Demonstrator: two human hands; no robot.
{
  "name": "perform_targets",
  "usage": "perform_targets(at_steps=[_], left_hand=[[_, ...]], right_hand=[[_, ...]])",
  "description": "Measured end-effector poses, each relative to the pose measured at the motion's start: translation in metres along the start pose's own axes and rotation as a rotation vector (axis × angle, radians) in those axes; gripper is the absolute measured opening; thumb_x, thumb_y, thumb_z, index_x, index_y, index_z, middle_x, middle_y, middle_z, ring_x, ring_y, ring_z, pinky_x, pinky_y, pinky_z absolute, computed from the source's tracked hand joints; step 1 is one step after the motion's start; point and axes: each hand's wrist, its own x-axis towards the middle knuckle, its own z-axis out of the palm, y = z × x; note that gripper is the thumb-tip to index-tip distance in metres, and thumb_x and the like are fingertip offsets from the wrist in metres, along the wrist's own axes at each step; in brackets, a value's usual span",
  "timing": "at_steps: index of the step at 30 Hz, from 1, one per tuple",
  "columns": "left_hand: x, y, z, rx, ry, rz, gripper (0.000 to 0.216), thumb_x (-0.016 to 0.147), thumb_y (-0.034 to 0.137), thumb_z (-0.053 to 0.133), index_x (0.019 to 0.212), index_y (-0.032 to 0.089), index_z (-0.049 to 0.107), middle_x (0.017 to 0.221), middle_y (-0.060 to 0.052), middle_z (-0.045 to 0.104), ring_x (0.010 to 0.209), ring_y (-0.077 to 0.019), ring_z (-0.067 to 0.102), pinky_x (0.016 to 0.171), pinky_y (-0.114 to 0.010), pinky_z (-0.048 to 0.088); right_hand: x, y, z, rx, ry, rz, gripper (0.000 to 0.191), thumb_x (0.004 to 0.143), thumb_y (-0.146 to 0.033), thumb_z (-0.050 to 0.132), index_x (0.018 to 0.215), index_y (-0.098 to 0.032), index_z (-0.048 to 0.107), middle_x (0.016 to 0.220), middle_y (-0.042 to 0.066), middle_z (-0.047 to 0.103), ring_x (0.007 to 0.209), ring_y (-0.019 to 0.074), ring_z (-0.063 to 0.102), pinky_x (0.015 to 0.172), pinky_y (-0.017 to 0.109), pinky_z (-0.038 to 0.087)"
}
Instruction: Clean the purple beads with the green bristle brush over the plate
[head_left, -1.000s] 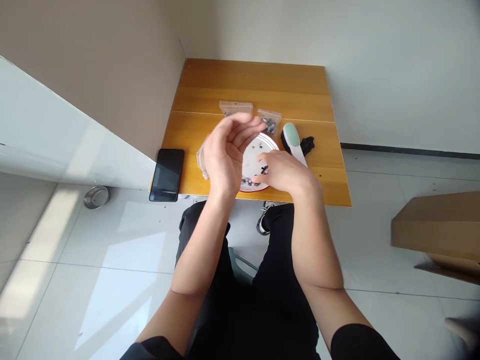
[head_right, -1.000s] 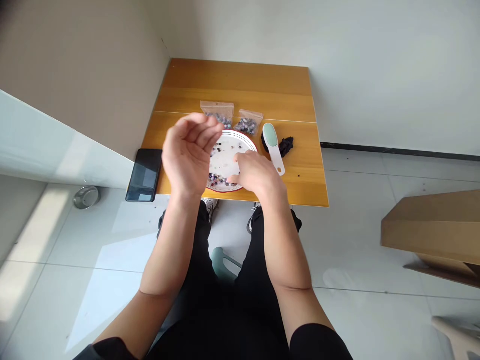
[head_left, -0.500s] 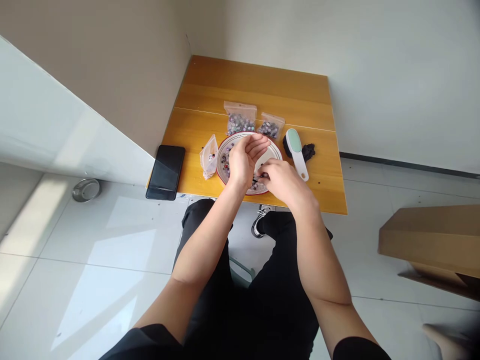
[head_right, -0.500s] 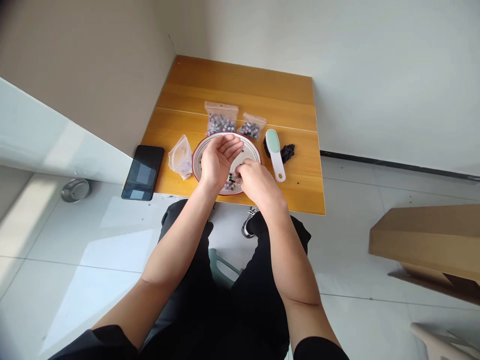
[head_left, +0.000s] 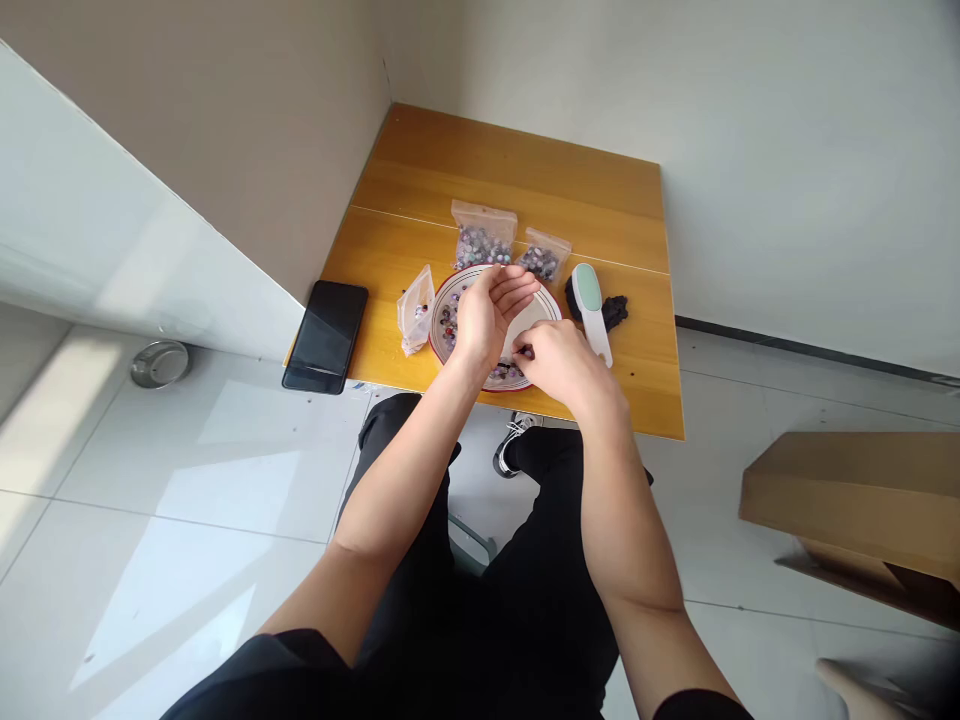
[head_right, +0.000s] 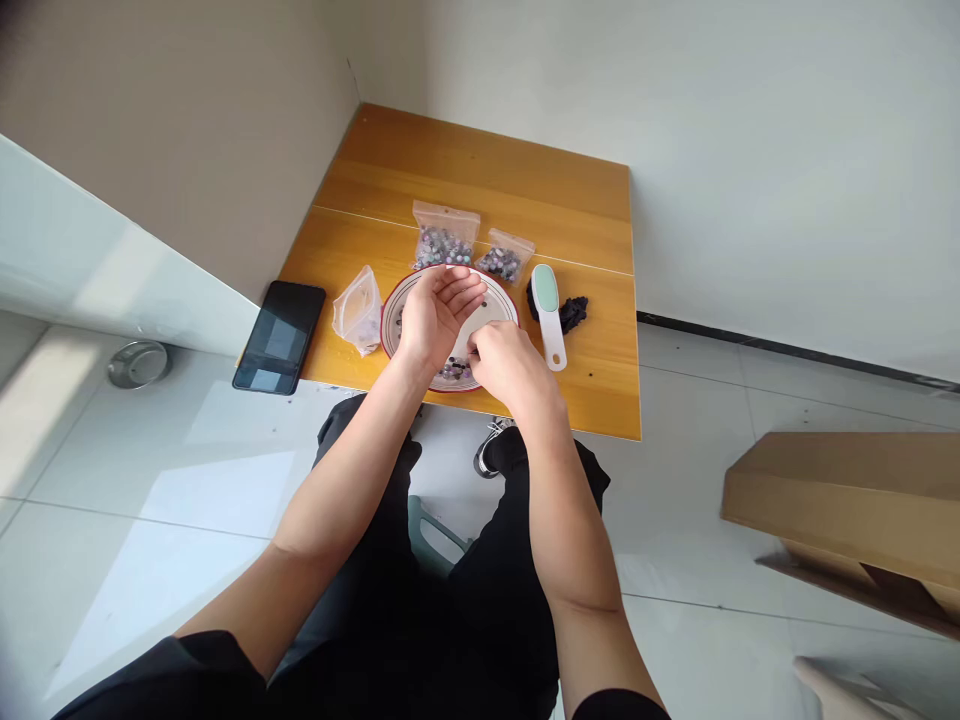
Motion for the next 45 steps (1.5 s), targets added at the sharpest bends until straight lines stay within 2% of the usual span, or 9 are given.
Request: perform_targets(at_steps=[5,12,16,21,26,30,35,41,45], left_hand=[[0.002,0.003,-0.002,-0.003,0.006,0.007,0.025,0.094,0.029,0.053,0.077,0.017,0.069,0.08,-0.005,0.077,0.101,-0.0202,0.076,0.106,-0.035,0.053],[0.004,0.004,-0.006,0.005,0.007,0.02,0.028,0.094,0.029,0.052,0.076,0.017,0.07,0.079,-0.004,0.076,0.086,-0.0171,0.076,0.102,-0.034,0.053],[0.004,0.005,-0.007,-0.017,0.009,0.013,0.027,0.094,0.027,0.052,0.075,0.017,0.069,0.077,-0.003,0.075,0.08,-0.0151,0.075,0.102,-0.033,0.053],[0.003,0.006,-0.008,-0.019,0.016,-0.011,0.028,0.094,0.027,0.052,0.074,0.018,0.069,0.077,-0.003,0.075,0.087,-0.0166,0.075,0.102,-0.033,0.052],[0.0,0.002,-0.003,-0.043,0.053,0.0,0.03,0.095,0.026,0.051,0.072,0.016,0.068,0.073,-0.002,0.073,0.075,-0.0135,0.072,0.097,-0.032,0.053],[-0.005,-0.006,0.002,-0.088,0.099,0.032,0.029,0.095,0.026,0.05,0.072,0.016,0.066,0.076,-0.003,0.072,0.078,-0.0143,0.072,0.097,-0.032,0.051],[-0.011,-0.015,0.008,-0.164,0.104,-0.039,0.036,0.097,0.034,0.048,0.072,0.015,0.067,0.075,-0.005,0.071,0.077,-0.0162,0.07,0.093,-0.034,0.052],[-0.019,-0.015,0.014,-0.276,0.012,-0.13,0.047,0.095,0.046,0.042,0.075,0.014,0.07,0.08,-0.012,0.074,0.097,-0.0273,0.074,0.097,-0.041,0.053],[-0.019,-0.011,0.01,-0.297,0.022,-0.115,0.051,0.094,0.051,0.041,0.077,0.014,0.072,0.088,-0.013,0.077,0.105,-0.0265,0.073,0.098,-0.038,0.055]], right_hand=[[0.001,-0.005,-0.002,-0.013,-0.002,0.069,0.018,0.077,-0.007,0.059,0.066,-0.02,0.067,0.062,0.003,0.06,0.058,0.0162,0.049,0.055,0.033,0.031],[0.001,-0.006,-0.006,-0.031,-0.015,0.082,0.027,0.077,-0.003,0.055,0.058,-0.02,0.064,0.056,0.003,0.053,0.055,0.0157,0.048,0.054,0.035,0.025],[0.002,-0.003,-0.004,0.007,-0.014,0.099,0.024,0.079,-0.007,0.059,0.065,-0.021,0.072,0.06,0.005,0.061,0.059,0.0185,0.056,0.056,0.034,0.031],[0.007,0.005,0.0,0.124,0.046,0.09,0.011,0.078,-0.017,0.071,0.073,-0.023,0.079,0.065,0.006,0.07,0.066,0.0218,0.063,0.064,0.035,0.044],[0.007,0.01,-0.007,0.174,0.11,0.017,0.021,0.075,-0.01,0.063,0.071,-0.024,0.079,0.065,0.003,0.072,0.067,0.0197,0.064,0.066,0.034,0.047],[0.002,0.007,-0.017,0.287,0.255,-0.07,0.021,0.077,-0.012,0.063,0.073,-0.023,0.08,0.069,0.001,0.074,0.066,0.017,0.065,0.067,0.032,0.05],[0.002,0.002,-0.022,0.552,0.355,-0.126,0.018,0.08,-0.018,0.069,0.089,-0.023,0.083,0.094,0.002,0.08,0.085,0.0202,0.074,0.079,0.032,0.06],[0.008,-0.005,-0.017,0.619,0.285,-0.163,0.02,0.08,-0.017,0.072,0.095,-0.026,0.083,0.099,0.001,0.08,0.09,0.0197,0.075,0.087,0.034,0.064],[0.007,-0.008,-0.02,0.664,0.238,-0.184,0.027,0.081,-0.018,0.072,0.106,-0.026,0.081,0.111,0.002,0.078,0.099,0.0202,0.075,0.093,0.036,0.064]])
